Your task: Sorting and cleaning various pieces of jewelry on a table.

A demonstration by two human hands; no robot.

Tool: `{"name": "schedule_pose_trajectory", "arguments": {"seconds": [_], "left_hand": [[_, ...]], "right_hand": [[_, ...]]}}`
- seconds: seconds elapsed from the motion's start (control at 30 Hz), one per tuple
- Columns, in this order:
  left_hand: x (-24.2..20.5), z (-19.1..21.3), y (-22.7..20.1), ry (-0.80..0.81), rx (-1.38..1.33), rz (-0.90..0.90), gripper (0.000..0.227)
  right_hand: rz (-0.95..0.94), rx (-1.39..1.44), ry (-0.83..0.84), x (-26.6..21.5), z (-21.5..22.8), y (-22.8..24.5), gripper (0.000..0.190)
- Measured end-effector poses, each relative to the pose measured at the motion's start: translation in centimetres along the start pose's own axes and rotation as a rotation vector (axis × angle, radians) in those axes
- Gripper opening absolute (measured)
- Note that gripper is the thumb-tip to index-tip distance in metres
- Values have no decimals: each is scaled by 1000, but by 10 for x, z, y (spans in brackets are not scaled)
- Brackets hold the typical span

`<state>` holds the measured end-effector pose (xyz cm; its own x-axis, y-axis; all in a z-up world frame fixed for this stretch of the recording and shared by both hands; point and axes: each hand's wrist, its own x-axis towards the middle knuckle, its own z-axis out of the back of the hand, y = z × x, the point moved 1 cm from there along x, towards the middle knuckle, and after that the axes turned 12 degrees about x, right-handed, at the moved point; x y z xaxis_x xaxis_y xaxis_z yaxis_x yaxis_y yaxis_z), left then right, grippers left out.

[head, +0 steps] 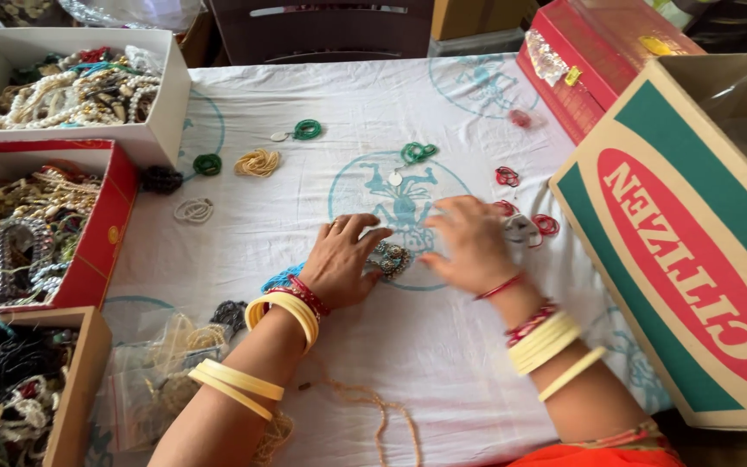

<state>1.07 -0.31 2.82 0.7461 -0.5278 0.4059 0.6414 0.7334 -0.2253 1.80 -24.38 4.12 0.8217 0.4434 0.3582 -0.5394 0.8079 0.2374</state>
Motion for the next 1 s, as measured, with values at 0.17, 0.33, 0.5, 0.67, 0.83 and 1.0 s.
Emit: {"name": "schedule_pose_trajectory", "arguments": {"seconds": [0.17, 0.33, 0.5, 0.67, 0.83, 1.0], "left_hand": [[-3, -22, 9, -137, 218, -14, 55], [-2, -17, 6, 123, 222, 125, 38], [-3, -25, 4, 60, 174, 124, 35], [-5, -32, -2, -32, 97, 86, 46], [-3, -26, -10, 217, -381, 252, 18], [-5, -18, -15, 28, -414, 289, 22]], "right_hand": [[305, 143, -52, -4, -42, 26, 68], [277, 288, -26, -1, -53, 12, 51], [269, 257, -51, 2, -43, 18, 28], [236, 566, -187, -1, -31, 20, 16], [133, 797, -403, -2, -6, 13, 19], [-177, 1245, -446, 6, -25, -47, 23]]}}
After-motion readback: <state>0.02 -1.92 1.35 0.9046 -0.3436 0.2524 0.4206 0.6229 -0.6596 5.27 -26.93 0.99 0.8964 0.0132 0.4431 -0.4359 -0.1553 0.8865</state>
